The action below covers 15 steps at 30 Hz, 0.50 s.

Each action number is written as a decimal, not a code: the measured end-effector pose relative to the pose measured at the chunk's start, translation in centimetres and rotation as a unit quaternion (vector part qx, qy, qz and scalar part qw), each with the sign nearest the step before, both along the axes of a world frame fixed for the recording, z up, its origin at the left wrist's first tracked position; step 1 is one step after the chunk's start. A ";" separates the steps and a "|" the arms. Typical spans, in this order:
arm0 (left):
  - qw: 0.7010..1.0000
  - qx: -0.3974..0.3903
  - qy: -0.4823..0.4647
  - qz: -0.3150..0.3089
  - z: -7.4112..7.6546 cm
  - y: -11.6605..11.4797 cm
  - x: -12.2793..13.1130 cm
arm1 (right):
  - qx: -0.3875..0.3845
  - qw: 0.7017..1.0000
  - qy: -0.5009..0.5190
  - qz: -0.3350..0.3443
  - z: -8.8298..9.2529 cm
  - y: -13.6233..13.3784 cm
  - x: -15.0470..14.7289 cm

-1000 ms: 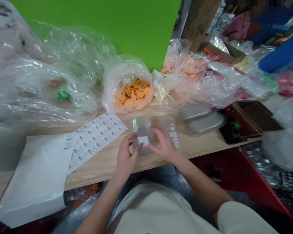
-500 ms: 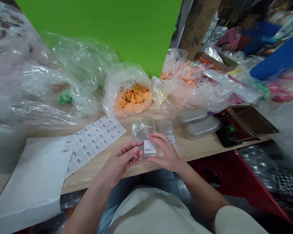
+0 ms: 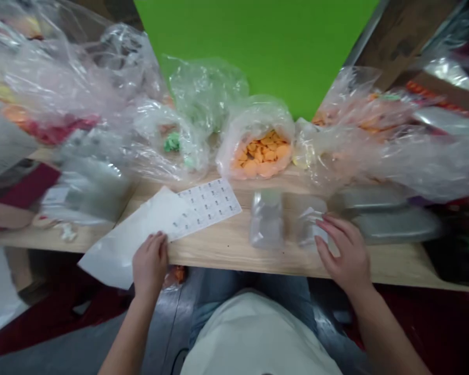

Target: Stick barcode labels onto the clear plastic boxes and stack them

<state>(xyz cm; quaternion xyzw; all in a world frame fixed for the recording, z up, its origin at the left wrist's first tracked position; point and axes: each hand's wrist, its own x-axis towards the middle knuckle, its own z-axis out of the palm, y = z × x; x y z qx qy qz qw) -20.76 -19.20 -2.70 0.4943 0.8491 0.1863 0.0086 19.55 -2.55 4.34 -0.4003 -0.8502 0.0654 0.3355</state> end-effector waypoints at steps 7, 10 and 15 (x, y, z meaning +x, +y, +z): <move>0.979 0.143 -0.147 -0.022 -0.4 -4.0 1.8 | -0.103 0.927 -0.089 0.350 -2.6 -7.7 -21.8; 0.901 0.255 -0.248 0.250 -0.7 -6.2 4.7 | -0.123 0.912 -0.145 0.363 -6.2 -9.8 -24.7; 0.454 0.262 -0.772 0.360 -1.6 -6.3 9.6 | -0.207 0.897 -0.046 0.387 -7.2 -10.7 -22.2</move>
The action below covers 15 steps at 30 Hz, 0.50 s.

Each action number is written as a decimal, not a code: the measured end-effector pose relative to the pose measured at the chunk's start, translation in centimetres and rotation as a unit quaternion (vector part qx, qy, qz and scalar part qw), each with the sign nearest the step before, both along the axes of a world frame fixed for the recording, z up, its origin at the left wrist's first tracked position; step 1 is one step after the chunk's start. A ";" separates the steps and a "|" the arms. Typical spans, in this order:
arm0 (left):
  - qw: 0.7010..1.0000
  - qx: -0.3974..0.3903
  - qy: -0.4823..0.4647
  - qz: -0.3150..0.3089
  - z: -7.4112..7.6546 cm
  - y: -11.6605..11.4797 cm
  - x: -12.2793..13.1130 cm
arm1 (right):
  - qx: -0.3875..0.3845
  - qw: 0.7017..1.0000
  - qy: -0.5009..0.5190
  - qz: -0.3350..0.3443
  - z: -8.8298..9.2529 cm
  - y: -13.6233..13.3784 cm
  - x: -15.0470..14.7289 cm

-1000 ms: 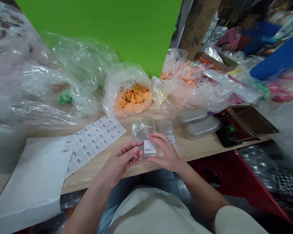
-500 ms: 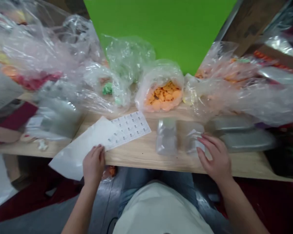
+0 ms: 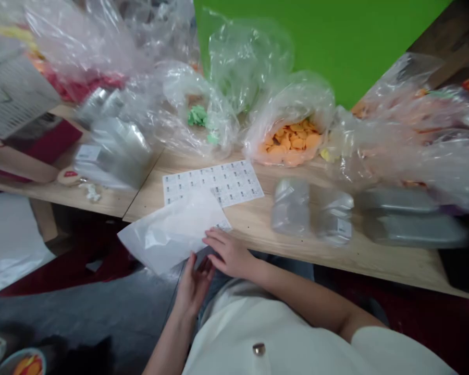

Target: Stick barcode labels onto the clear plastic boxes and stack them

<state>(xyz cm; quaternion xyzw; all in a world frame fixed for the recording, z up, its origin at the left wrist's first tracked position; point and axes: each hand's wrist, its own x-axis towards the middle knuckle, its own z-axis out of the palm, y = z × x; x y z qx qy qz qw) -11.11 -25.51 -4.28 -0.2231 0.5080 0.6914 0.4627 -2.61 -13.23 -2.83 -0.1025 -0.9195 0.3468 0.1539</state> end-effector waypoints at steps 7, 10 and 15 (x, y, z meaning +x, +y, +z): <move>0.999 0.048 0.009 -0.020 1.3 2.3 0.6 | -0.112 0.985 0.027 -0.128 0.0 0.0 -0.2; 0.994 0.030 0.081 -0.062 1.4 2.2 0.2 | -0.099 0.983 0.029 -0.149 -0.2 -0.2 -0.5; 0.931 -0.054 0.295 -0.210 0.2 2.0 -1.6 | -0.175 0.967 0.040 -0.183 0.1 0.7 -0.8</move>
